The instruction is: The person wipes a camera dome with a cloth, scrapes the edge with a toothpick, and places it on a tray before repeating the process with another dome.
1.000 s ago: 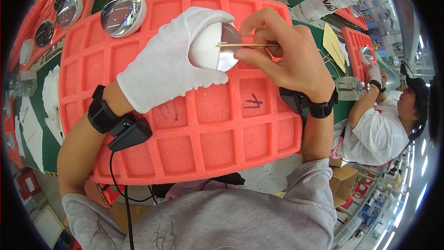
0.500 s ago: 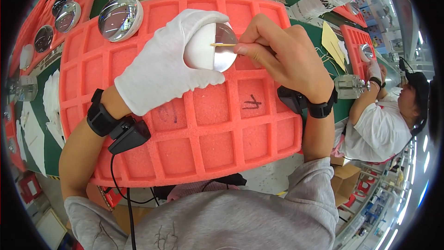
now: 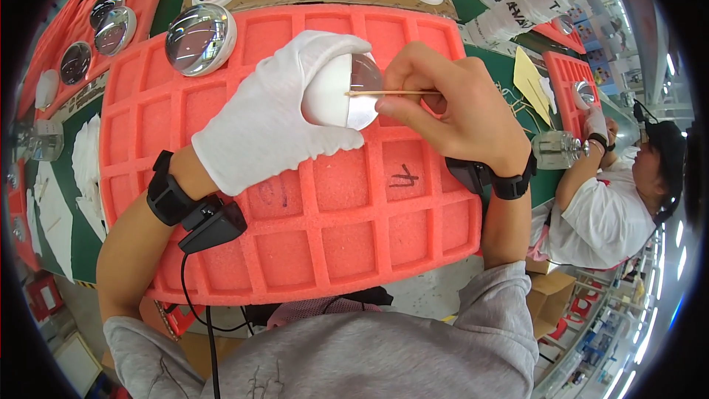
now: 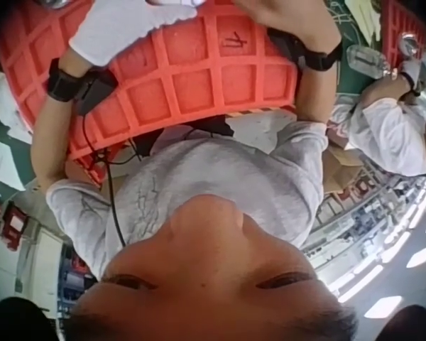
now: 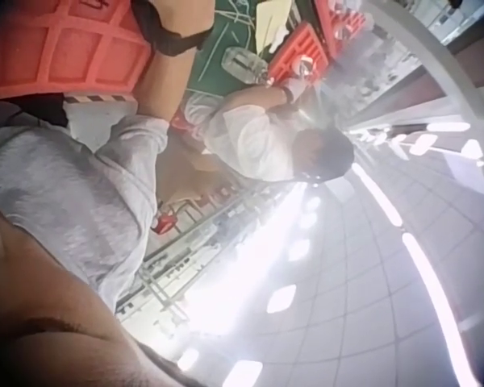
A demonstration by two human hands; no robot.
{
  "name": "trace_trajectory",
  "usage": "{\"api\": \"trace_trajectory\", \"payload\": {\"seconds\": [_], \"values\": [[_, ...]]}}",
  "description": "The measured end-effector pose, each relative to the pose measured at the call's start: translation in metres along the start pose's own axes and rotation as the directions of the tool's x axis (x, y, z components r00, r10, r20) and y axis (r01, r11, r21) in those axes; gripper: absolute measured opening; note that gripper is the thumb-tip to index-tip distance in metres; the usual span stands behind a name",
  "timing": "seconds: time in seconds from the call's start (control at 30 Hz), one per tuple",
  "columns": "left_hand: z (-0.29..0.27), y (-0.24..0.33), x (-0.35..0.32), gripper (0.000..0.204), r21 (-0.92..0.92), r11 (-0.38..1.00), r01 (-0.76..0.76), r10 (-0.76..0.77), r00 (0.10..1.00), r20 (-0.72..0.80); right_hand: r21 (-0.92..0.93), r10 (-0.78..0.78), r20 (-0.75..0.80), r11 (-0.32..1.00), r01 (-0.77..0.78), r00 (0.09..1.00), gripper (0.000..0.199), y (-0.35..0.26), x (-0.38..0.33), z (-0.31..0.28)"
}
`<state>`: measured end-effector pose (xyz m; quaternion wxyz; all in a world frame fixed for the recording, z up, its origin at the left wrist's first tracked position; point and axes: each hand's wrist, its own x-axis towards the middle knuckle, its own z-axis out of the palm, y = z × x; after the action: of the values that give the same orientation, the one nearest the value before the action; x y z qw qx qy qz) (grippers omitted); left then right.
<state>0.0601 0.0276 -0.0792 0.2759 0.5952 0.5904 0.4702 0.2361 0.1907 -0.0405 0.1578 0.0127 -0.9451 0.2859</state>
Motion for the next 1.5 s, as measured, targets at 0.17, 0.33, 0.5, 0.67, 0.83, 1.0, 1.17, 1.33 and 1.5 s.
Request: {"api": "trace_trajectory", "payload": {"seconds": [0.17, 0.33, 0.5, 0.67, 0.83, 1.0, 1.17, 1.33, 1.5], "values": [[-0.003, 0.005, -0.003, 0.077, -0.009, 0.998, 0.065, -0.064, 0.998, 0.020, 0.057, -0.001, -0.022, 0.998, 0.003, 1.000, 0.013, 0.006, 0.000, 0.003], [-0.003, 0.003, -0.003, 0.077, -0.040, 0.997, 0.064, -0.064, 0.998, 0.007, -0.017, 0.016, 0.014, 1.000, -0.016, 1.000, 0.016, 0.003, -0.002, 0.004], [-0.002, 0.001, -0.003, 0.076, -0.010, 0.999, 0.047, -0.047, 0.999, -0.003, -0.160, 0.012, 0.019, 0.987, -0.009, 1.000, 0.016, 0.002, -0.002, 0.006], [-0.002, -0.001, -0.002, 0.076, -0.012, 0.999, 0.033, -0.034, 0.999, -0.007, -0.256, -0.024, 0.025, 0.966, 0.030, 0.999, 0.013, 0.003, -0.002, 0.006], [-0.001, -0.001, -0.003, 0.075, -0.030, 0.998, 0.048, -0.048, 0.999, -0.003, -0.290, -0.037, 0.030, 0.956, 0.044, 0.999, 0.012, 0.003, -0.001, 0.007], [0.002, -0.010, -0.004, 0.073, 0.010, 1.000, -0.012, 0.013, 0.999, -0.046, -0.352, -0.045, 0.069, 0.934, 0.067, 0.997, 0.011, 0.002, 0.000, 0.006], [-0.001, -0.001, -0.005, 0.073, -0.082, 0.993, 0.083, -0.084, 0.996, -0.009, -0.229, -0.071, -0.010, 0.971, 0.067, 0.997, 0.013, -0.004, 0.003, 0.008], [0.004, -0.013, -0.005, 0.072, -0.053, 0.999, -0.010, 0.008, 0.999, -0.040, -0.107, -0.030, -0.052, 0.994, 0.024, 0.998, 0.014, -0.003, 0.000, 0.005], [-0.003, -0.001, -0.006, 0.072, -0.033, 0.998, 0.045, -0.046, 0.999, -0.013, -0.172, -0.028, -0.027, 0.985, 0.023, 0.999, 0.012, -0.001, 0.000, 0.006]]}}
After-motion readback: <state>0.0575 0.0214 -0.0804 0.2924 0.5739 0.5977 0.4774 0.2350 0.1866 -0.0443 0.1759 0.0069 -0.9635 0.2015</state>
